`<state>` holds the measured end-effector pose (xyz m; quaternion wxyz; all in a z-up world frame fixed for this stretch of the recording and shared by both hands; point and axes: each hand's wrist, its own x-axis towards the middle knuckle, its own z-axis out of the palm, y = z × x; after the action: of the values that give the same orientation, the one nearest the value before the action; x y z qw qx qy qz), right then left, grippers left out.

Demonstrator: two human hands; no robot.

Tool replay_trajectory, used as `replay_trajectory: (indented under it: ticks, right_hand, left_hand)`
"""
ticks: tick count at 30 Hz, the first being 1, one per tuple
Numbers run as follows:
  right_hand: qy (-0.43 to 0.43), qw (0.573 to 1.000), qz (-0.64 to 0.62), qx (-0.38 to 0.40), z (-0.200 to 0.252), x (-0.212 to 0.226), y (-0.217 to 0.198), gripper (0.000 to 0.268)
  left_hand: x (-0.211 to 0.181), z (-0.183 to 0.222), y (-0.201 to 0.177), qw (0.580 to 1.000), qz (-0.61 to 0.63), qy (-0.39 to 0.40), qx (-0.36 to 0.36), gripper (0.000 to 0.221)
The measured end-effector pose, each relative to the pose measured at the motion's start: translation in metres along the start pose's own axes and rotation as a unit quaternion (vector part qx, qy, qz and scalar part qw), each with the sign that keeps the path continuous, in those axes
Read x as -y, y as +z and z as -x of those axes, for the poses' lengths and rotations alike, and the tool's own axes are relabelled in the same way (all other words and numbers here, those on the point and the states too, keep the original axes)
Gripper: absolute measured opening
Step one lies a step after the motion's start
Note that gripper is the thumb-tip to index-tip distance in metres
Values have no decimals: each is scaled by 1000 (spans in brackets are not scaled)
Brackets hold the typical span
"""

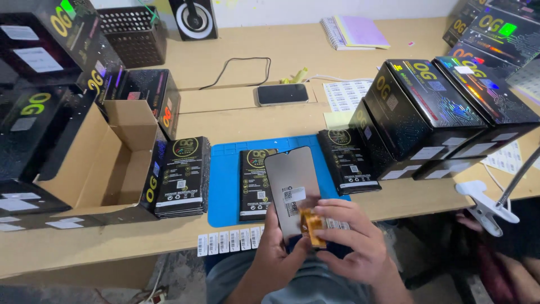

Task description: Applying stickers or protective films to smartphone screen assemblies

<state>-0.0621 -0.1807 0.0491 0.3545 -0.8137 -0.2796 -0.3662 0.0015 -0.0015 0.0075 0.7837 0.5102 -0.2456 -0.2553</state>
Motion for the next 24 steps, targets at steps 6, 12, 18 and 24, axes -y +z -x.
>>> replay_trajectory:
  ticks: [6, 12, 18, 24]
  right_hand:
    - [274, 949, -156, 8, 4, 15, 14, 87]
    - [286, 904, -313, -46, 6, 5, 32, 84]
    - [292, 887, -354, -55, 9, -2, 35, 82]
    - [315, 843, -433, -47, 5, -2, 32, 78]
  left_hand:
    - [-15, 1, 4, 997, -20, -55, -58, 91]
    - [-19, 0, 4, 994, -29, -21, -107, 90]
    - [-28, 3, 7, 995, -41, 18, -92, 78]
    - [-22, 4, 5, 993, -83, 38, -81, 80]
